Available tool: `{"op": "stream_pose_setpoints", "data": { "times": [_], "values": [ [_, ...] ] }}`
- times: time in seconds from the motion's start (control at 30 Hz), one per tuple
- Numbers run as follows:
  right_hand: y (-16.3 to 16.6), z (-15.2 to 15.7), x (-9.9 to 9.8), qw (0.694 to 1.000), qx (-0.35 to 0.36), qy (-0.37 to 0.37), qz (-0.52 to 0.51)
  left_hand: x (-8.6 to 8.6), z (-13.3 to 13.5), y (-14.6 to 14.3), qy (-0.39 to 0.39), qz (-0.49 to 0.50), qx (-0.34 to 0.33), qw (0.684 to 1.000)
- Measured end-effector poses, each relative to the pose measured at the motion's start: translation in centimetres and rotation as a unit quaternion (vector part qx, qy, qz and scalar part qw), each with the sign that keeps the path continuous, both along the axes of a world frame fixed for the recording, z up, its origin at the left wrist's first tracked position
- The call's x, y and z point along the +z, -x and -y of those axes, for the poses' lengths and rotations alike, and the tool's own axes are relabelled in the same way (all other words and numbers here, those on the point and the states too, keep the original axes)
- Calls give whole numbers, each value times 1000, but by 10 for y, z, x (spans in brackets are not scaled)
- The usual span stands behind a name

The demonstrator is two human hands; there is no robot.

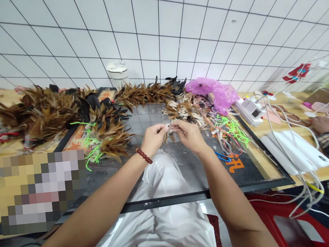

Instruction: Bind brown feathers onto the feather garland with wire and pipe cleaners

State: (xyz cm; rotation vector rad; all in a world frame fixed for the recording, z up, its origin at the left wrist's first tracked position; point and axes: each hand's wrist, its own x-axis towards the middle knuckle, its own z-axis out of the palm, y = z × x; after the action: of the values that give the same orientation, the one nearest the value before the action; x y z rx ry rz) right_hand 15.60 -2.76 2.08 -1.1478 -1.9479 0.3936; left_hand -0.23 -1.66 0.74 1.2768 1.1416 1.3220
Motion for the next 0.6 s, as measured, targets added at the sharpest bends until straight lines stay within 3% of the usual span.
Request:
{"op": "stream_pose_setpoints", "data": {
  "times": [0.13, 0.3, 0.47, 0.6],
  "values": [
    [1, -4, -2, 993, -48, -6, -110, -1, 1, -1, 12, -10, -5, 1000],
    [1, -12, -5, 959, -44, 103, -259, -2, 1, -4, 55, 82, -2, 995],
    [7, -7, -1, 938, -4, 151, -311, -1, 0, -5, 107, 157, 12, 982],
    [9, -5, -2, 943, -9, 139, -303, 1, 1, -6, 115, 151, 7, 982]
  ]
}}
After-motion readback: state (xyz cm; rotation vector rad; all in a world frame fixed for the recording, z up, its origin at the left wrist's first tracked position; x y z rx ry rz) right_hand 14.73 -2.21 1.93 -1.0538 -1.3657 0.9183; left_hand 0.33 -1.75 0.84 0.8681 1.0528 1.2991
